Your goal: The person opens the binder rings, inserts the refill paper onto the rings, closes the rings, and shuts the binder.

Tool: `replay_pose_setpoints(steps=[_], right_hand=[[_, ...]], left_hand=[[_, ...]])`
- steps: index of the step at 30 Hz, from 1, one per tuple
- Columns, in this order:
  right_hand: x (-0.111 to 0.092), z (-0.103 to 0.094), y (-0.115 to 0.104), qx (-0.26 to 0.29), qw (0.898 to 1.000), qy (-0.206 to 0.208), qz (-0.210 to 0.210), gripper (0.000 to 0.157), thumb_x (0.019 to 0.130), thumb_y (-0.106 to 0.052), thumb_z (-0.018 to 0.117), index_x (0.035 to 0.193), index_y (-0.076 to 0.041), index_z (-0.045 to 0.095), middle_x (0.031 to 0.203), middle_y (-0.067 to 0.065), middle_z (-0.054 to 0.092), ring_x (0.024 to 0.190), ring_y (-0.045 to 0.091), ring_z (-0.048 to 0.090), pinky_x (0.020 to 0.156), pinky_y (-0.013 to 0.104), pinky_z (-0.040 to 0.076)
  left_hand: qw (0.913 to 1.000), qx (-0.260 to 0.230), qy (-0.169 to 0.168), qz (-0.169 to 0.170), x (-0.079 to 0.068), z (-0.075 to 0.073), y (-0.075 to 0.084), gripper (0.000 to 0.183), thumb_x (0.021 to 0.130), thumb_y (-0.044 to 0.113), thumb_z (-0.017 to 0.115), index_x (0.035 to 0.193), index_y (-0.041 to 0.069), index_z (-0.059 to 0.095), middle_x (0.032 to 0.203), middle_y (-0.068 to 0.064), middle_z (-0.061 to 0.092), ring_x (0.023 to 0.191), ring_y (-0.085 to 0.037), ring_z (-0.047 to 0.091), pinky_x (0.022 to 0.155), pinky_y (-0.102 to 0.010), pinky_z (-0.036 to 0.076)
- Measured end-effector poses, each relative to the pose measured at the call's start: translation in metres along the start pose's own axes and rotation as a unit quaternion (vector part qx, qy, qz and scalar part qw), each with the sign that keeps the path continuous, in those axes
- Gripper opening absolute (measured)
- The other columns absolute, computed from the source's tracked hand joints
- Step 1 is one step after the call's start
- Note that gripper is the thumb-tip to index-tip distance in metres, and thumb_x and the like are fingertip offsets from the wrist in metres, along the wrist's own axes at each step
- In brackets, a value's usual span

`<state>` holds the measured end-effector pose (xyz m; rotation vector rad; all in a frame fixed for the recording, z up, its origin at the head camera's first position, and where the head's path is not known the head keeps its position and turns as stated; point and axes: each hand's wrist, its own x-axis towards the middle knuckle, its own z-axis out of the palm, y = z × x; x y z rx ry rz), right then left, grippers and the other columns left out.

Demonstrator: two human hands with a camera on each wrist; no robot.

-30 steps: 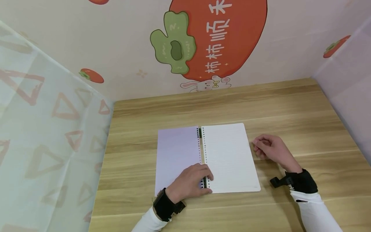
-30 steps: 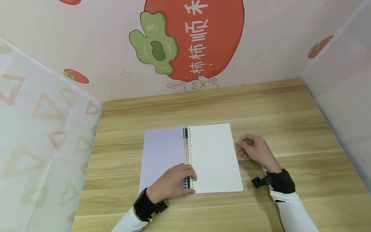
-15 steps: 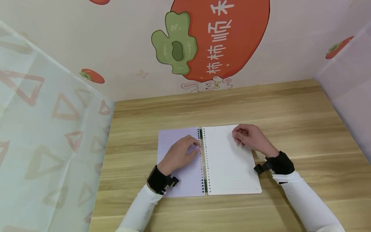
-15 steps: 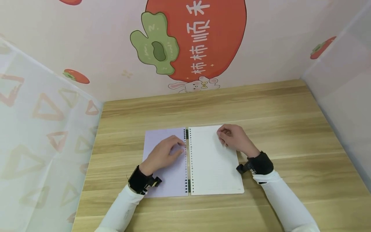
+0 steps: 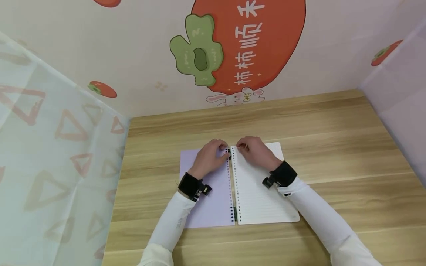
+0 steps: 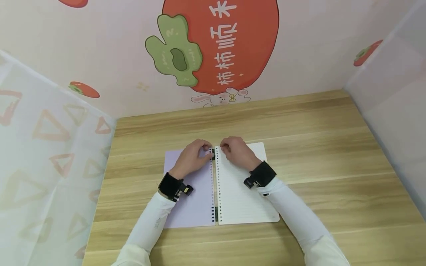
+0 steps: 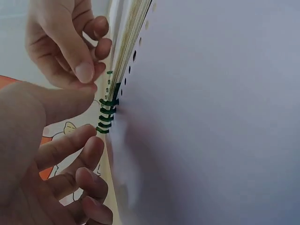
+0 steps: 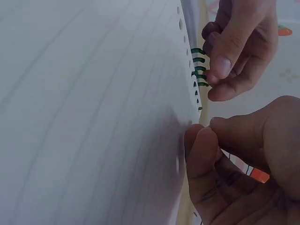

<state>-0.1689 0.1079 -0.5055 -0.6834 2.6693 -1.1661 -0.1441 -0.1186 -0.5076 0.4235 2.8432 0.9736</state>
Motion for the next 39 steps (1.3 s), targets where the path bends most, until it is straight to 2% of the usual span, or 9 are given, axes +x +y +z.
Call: replay_pose_setpoints(steps=[5,15,19,24,32,39], right_hand=[[0.011,0.009,-0.004,-0.020,0.999,0.003,-0.030,0.018,0.097,-0.004,0.063,0.106,0.002,0.077,0.092,0.010,0.070,0.081,0.020,0.061,0.073,0.035,0.052],[0.017,0.016,-0.006,-0.037,0.999,0.009,-0.036,0.017,0.094,-0.001,0.063,0.102,-0.001,0.079,0.087,0.007,0.067,0.079,0.018,0.061,0.071,0.032,0.052],[0.017,0.017,-0.006,-0.037,0.999,0.006,-0.025,0.017,0.094,-0.001,0.064,0.101,-0.001,0.079,0.087,0.008,0.067,0.079,0.019,0.061,0.071,0.033,0.053],[0.018,0.018,-0.007,-0.035,0.999,0.007,-0.022,0.015,0.094,-0.002,0.064,0.100,-0.001,0.078,0.087,0.007,0.066,0.079,0.019,0.060,0.071,0.033,0.052],[0.018,0.020,-0.007,-0.036,0.999,0.012,-0.028,0.013,0.094,0.000,0.064,0.097,-0.001,0.077,0.087,0.007,0.066,0.079,0.019,0.060,0.072,0.034,0.052],[0.018,0.021,-0.009,-0.041,0.999,0.005,-0.025,0.012,0.096,-0.002,0.064,0.098,-0.001,0.076,0.088,0.007,0.064,0.080,0.020,0.059,0.072,0.034,0.051]], left_hand=[[0.9999,0.001,-0.011,-0.011,0.005,0.002,0.000,0.026,0.091,0.033,0.076,0.114,0.019,0.074,0.103,0.006,0.066,0.095,-0.011,0.061,0.082,-0.035,0.051],[0.9997,-0.010,-0.018,-0.016,0.006,0.001,-0.003,0.025,0.091,0.032,0.076,0.112,0.019,0.075,0.100,0.007,0.069,0.095,-0.011,0.064,0.083,-0.035,0.052],[0.9989,-0.027,-0.031,-0.022,0.007,-0.001,-0.004,0.023,0.094,0.033,0.072,0.113,0.019,0.075,0.101,0.007,0.072,0.097,-0.011,0.065,0.086,-0.035,0.052],[0.9988,-0.025,-0.031,-0.028,0.011,-0.005,-0.007,0.019,0.101,0.025,0.064,0.113,0.018,0.076,0.109,0.003,0.074,0.104,-0.014,0.066,0.093,-0.036,0.052],[0.9988,0.001,-0.043,-0.023,0.017,-0.007,-0.008,0.014,0.098,0.020,0.069,0.109,0.016,0.077,0.101,0.003,0.069,0.092,-0.013,0.064,0.083,-0.033,0.052],[0.9987,0.009,-0.044,-0.025,0.020,-0.008,-0.007,0.011,0.098,0.020,0.070,0.104,0.016,0.077,0.098,0.002,0.068,0.090,-0.014,0.063,0.082,-0.033,0.052]])
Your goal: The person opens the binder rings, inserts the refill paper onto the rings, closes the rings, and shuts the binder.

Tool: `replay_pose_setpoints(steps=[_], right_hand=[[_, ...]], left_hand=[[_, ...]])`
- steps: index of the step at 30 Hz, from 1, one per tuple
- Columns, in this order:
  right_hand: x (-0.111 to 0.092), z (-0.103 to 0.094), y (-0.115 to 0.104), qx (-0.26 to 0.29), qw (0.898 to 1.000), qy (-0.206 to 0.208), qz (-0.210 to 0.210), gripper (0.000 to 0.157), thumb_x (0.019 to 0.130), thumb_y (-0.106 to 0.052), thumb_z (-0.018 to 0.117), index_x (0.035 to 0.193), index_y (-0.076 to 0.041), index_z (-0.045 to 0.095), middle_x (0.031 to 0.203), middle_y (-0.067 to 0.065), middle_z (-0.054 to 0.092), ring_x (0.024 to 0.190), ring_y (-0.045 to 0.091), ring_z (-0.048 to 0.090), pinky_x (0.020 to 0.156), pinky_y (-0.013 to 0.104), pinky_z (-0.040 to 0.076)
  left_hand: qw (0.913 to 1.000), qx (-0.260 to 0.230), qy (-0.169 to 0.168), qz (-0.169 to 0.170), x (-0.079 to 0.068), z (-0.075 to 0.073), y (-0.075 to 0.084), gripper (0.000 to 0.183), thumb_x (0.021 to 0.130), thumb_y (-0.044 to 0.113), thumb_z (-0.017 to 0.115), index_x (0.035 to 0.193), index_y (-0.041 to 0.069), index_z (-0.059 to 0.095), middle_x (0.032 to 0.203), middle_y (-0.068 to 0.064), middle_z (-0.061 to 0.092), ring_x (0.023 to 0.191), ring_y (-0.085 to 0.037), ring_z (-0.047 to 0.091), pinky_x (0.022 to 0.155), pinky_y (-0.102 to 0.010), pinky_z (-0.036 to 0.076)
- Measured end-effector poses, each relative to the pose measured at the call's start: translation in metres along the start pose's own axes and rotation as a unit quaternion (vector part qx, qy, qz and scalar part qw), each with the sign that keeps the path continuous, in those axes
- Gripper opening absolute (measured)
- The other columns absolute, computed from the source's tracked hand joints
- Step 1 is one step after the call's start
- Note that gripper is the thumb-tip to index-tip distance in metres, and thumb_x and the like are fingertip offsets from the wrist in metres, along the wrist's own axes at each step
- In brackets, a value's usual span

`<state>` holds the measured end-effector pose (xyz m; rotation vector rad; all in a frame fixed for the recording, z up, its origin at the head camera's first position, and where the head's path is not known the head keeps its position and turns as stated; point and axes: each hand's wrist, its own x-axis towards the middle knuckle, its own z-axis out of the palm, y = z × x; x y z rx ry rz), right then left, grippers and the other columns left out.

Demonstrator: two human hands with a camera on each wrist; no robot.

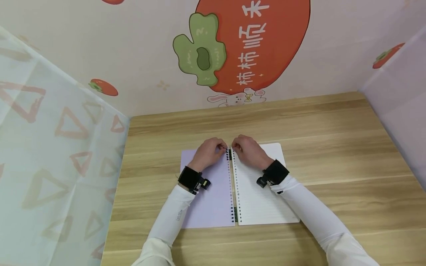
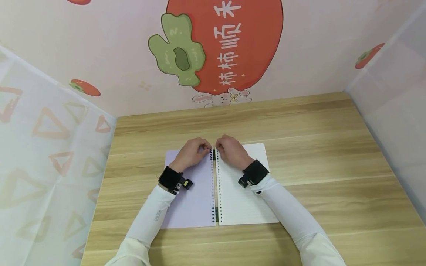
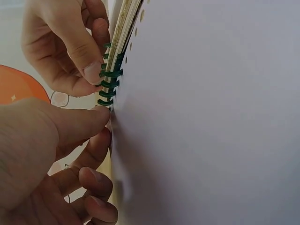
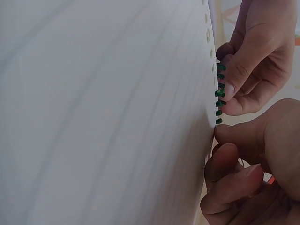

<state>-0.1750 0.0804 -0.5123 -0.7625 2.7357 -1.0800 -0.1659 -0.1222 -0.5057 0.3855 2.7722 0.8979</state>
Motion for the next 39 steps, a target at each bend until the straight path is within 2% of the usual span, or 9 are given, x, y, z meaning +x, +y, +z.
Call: replay_pose_setpoints(steps=[6,13,39], right_hand=[[0.0021,0.0005,-0.0020,-0.002,1.000,-0.009,-0.005,0.013,0.098,-0.003,0.063,0.100,-0.002,0.075,0.091,0.007,0.063,0.081,0.020,0.058,0.073,0.034,0.051],[0.0007,-0.0012,-0.0008,0.018,1.000,-0.022,0.011,0.015,0.098,-0.002,0.062,0.106,0.000,0.075,0.096,0.009,0.066,0.086,0.021,0.061,0.078,0.036,0.053],[0.0010,0.0044,0.0050,0.047,0.999,-0.016,0.016,0.015,0.099,-0.002,0.061,0.105,-0.003,0.075,0.101,0.007,0.069,0.090,0.020,0.064,0.080,0.036,0.054]], left_hand=[[1.0000,-0.003,-0.003,-0.002,0.0037,0.0000,0.0018,0.010,0.098,0.023,0.069,0.101,0.018,0.078,0.097,0.005,0.069,0.091,-0.013,0.063,0.083,-0.034,0.052],[0.9999,0.005,-0.013,0.002,0.0061,0.0009,0.0034,0.012,0.099,0.023,0.068,0.103,0.017,0.078,0.099,0.004,0.069,0.093,-0.013,0.064,0.084,-0.035,0.052],[0.9996,-0.019,-0.018,-0.014,0.0086,0.0025,0.0040,0.017,0.099,0.024,0.069,0.105,0.014,0.080,0.099,0.002,0.074,0.092,-0.013,0.065,0.084,-0.034,0.053]])
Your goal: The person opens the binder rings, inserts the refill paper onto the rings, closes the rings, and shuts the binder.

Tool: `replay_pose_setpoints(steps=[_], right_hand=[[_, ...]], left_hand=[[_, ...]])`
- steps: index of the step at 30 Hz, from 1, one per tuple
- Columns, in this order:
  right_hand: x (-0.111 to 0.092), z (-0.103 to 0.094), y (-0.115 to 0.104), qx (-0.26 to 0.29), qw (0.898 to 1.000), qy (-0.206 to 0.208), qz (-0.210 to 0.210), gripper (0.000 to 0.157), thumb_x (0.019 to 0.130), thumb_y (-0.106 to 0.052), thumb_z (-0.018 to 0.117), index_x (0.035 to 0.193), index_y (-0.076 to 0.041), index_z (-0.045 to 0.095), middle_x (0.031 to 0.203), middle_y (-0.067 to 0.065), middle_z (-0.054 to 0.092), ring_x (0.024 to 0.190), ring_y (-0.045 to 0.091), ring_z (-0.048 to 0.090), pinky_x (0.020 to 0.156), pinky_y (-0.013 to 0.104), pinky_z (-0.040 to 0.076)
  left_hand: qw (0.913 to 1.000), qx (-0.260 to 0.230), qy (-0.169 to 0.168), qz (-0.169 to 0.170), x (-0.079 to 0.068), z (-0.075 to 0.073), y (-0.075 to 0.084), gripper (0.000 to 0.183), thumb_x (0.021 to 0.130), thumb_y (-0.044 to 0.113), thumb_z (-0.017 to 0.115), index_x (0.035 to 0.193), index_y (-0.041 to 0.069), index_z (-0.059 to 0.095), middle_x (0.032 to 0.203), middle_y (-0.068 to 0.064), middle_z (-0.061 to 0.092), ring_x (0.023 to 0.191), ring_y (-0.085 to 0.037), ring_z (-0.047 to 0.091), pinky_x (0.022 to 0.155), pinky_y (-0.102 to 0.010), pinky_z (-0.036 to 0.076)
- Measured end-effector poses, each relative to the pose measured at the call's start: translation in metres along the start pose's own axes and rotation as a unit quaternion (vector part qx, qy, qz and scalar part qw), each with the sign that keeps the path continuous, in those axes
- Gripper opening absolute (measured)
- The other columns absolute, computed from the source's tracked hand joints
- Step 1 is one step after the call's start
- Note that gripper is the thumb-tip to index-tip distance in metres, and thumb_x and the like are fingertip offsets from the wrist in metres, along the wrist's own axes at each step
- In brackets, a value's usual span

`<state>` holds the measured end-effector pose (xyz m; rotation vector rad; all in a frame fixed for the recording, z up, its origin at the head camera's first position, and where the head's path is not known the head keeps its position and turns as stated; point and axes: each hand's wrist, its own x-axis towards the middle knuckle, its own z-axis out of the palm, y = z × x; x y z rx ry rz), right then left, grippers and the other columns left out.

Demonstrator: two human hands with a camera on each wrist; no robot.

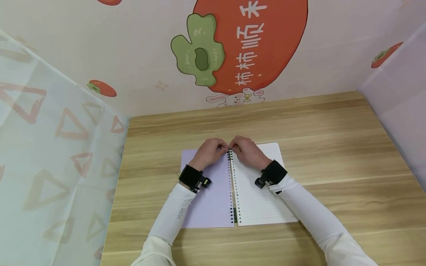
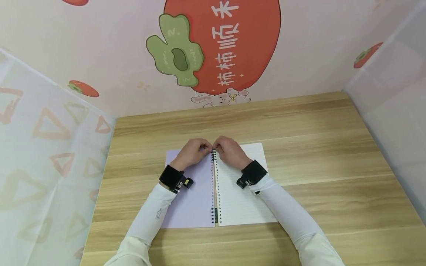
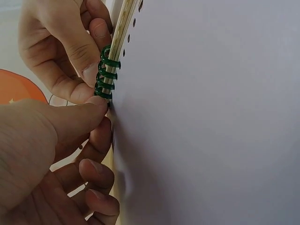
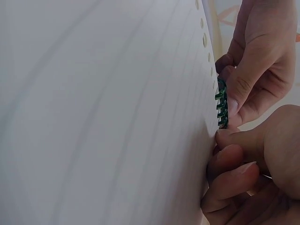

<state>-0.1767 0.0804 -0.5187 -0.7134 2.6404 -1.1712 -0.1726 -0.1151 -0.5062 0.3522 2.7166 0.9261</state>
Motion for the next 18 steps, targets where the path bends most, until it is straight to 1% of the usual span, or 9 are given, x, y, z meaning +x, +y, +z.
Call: replay_pose_setpoints(steps=[7,10,13,18], right_hand=[[0.001,0.000,0.001,0.002,1.000,-0.004,0.001,0.016,0.100,-0.003,0.060,0.106,-0.003,0.075,0.101,0.007,0.069,0.091,0.019,0.064,0.080,0.036,0.053],[0.000,-0.001,0.001,0.004,1.000,-0.004,0.003,0.015,0.100,-0.004,0.061,0.107,-0.002,0.074,0.102,0.008,0.069,0.092,0.020,0.064,0.082,0.037,0.054],[-0.004,-0.004,0.001,0.005,1.000,0.004,0.005,0.014,0.099,-0.005,0.062,0.106,-0.001,0.074,0.101,0.009,0.069,0.091,0.021,0.064,0.080,0.037,0.054],[-0.013,-0.007,0.000,0.000,1.000,0.013,0.010,0.011,0.097,-0.007,0.065,0.101,-0.002,0.075,0.093,0.006,0.068,0.083,0.018,0.061,0.073,0.033,0.052]], left_hand=[[1.0000,-0.008,0.000,-0.001,0.000,-0.001,-0.001,0.017,0.099,0.025,0.069,0.105,0.014,0.079,0.099,0.003,0.074,0.093,-0.013,0.065,0.084,-0.035,0.053],[1.0000,-0.005,0.003,0.005,-0.002,0.000,-0.003,0.015,0.099,0.024,0.068,0.105,0.015,0.078,0.099,0.004,0.072,0.092,-0.012,0.064,0.084,-0.034,0.052],[0.9998,-0.006,0.013,0.011,-0.007,0.000,-0.005,0.012,0.099,0.024,0.068,0.104,0.016,0.077,0.097,0.005,0.069,0.089,-0.012,0.062,0.081,-0.033,0.052],[0.9993,-0.011,0.028,0.020,-0.020,-0.001,-0.004,0.010,0.098,0.024,0.070,0.102,0.017,0.076,0.095,0.005,0.066,0.086,-0.012,0.061,0.078,-0.033,0.051]])
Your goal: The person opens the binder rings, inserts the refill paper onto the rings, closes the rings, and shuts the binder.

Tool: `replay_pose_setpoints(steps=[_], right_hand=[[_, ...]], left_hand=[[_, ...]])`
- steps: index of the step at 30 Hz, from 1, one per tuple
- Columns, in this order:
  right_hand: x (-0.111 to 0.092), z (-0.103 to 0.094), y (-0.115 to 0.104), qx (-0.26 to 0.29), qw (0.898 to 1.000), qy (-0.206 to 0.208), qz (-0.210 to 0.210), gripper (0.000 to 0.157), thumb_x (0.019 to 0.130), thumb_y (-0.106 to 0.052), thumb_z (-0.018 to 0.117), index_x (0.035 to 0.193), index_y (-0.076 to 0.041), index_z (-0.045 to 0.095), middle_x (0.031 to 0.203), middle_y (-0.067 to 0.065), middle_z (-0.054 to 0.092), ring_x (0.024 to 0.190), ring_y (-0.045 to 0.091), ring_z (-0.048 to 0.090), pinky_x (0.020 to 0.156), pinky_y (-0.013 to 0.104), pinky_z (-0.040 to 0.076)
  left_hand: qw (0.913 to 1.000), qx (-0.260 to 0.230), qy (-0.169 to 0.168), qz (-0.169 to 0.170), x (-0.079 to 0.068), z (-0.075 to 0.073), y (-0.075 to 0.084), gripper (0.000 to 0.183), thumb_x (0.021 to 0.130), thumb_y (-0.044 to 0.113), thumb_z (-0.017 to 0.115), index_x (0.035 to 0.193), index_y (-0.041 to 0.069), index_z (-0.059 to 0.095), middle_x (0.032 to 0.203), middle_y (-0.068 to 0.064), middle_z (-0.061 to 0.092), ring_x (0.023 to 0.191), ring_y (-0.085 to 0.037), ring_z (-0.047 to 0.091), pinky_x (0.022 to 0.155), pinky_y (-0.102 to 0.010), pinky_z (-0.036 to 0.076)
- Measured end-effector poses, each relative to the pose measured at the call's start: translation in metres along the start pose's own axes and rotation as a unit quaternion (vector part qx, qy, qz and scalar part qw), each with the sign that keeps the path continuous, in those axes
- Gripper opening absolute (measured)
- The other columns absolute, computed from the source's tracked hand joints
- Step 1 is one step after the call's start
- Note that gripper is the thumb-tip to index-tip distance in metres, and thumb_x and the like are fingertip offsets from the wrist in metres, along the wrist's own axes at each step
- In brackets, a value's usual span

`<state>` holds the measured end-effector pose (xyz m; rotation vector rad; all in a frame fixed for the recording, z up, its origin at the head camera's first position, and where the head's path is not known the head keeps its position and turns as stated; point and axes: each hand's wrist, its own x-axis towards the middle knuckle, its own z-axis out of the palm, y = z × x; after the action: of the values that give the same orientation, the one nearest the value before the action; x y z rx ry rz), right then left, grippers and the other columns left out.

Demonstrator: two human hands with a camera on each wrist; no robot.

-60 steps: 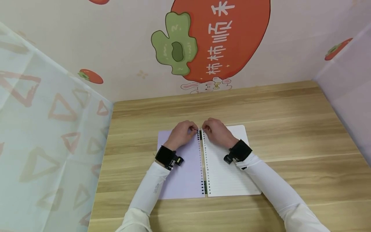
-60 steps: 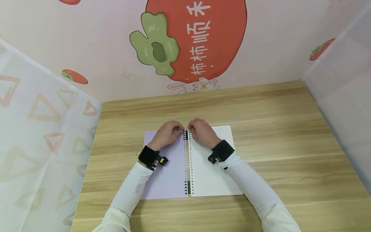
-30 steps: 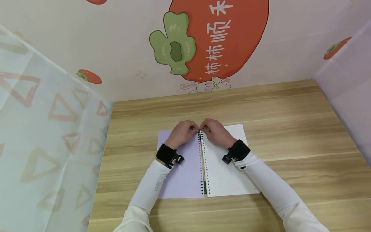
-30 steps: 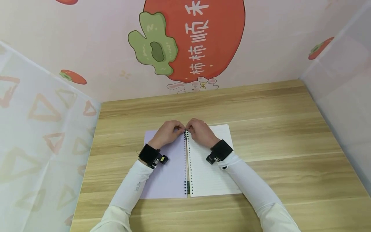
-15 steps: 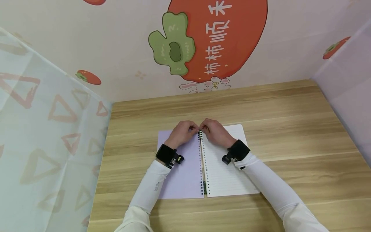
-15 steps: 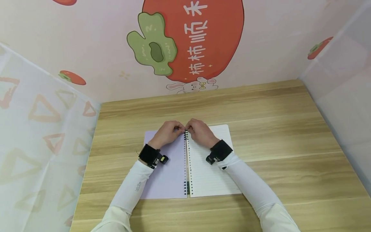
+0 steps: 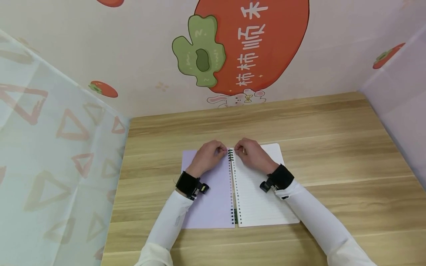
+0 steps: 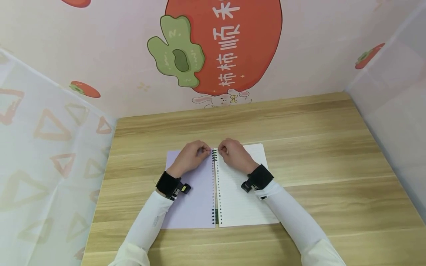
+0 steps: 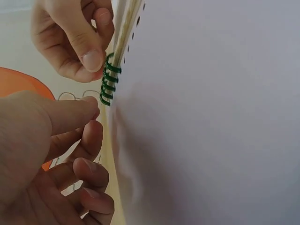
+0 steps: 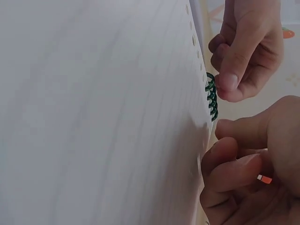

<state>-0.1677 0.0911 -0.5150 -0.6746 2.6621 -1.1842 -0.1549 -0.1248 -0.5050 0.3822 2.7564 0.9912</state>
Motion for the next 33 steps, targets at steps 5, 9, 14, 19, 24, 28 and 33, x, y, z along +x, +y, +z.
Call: replay_pose_setpoints(steps=[5,9,14,19,24,28,33], right_hand=[[-0.010,0.001,-0.004,-0.006,1.000,-0.017,-0.015,0.010,0.096,-0.008,0.067,0.097,-0.005,0.076,0.089,0.002,0.067,0.078,0.014,0.059,0.071,0.032,0.051],[-0.015,0.004,-0.007,-0.021,0.999,-0.020,-0.034,0.009,0.096,-0.008,0.067,0.096,-0.006,0.076,0.089,0.001,0.068,0.079,0.013,0.059,0.072,0.032,0.051],[-0.017,0.007,-0.009,-0.030,0.999,-0.011,-0.032,0.008,0.095,-0.008,0.068,0.095,-0.007,0.076,0.088,0.001,0.068,0.079,0.013,0.059,0.072,0.032,0.052],[-0.018,0.011,-0.008,-0.031,0.999,-0.015,-0.021,0.009,0.095,-0.008,0.067,0.094,-0.008,0.076,0.088,-0.001,0.067,0.080,0.012,0.059,0.073,0.032,0.052],[-0.019,0.013,-0.008,-0.026,0.999,-0.012,-0.027,0.009,0.095,-0.008,0.067,0.094,-0.008,0.076,0.088,0.000,0.068,0.080,0.013,0.059,0.074,0.032,0.052],[-0.019,0.013,-0.008,-0.026,0.999,-0.007,-0.031,0.008,0.095,-0.006,0.068,0.094,-0.006,0.076,0.088,0.001,0.068,0.080,0.013,0.060,0.074,0.033,0.052],[-0.020,0.014,-0.008,-0.031,0.999,-0.007,-0.025,0.009,0.095,-0.007,0.067,0.095,-0.006,0.076,0.088,0.001,0.068,0.081,0.014,0.060,0.075,0.032,0.052]], left_hand=[[0.9996,0.013,-0.012,0.023,-0.012,0.002,0.004,0.009,0.098,0.024,0.070,0.099,0.018,0.076,0.095,0.007,0.067,0.086,-0.009,0.061,0.077,-0.031,0.052],[0.9981,0.039,-0.023,0.043,-0.016,0.005,0.008,0.007,0.096,0.024,0.071,0.097,0.019,0.076,0.093,0.009,0.067,0.085,-0.007,0.062,0.076,-0.029,0.052],[0.9975,0.047,-0.004,0.052,-0.019,0.007,0.012,0.005,0.094,0.021,0.075,0.096,0.017,0.077,0.091,0.007,0.068,0.083,-0.008,0.063,0.072,-0.030,0.052],[0.9971,0.057,0.005,0.050,-0.019,0.010,0.013,0.006,0.094,0.020,0.074,0.096,0.017,0.079,0.089,0.008,0.068,0.081,-0.007,0.061,0.070,-0.028,0.052],[0.9971,0.052,0.013,0.054,-0.019,0.012,0.012,0.006,0.093,0.019,0.075,0.095,0.016,0.080,0.088,0.008,0.068,0.080,-0.008,0.061,0.070,-0.029,0.052],[0.9971,0.045,0.017,0.059,-0.019,0.013,0.010,0.005,0.093,0.017,0.075,0.094,0.016,0.080,0.088,0.007,0.069,0.081,-0.008,0.062,0.071,-0.028,0.052],[0.9971,0.048,0.014,0.057,-0.019,0.012,0.011,0.005,0.093,0.018,0.075,0.094,0.016,0.080,0.088,0.007,0.069,0.080,-0.007,0.062,0.071,-0.028,0.052]])
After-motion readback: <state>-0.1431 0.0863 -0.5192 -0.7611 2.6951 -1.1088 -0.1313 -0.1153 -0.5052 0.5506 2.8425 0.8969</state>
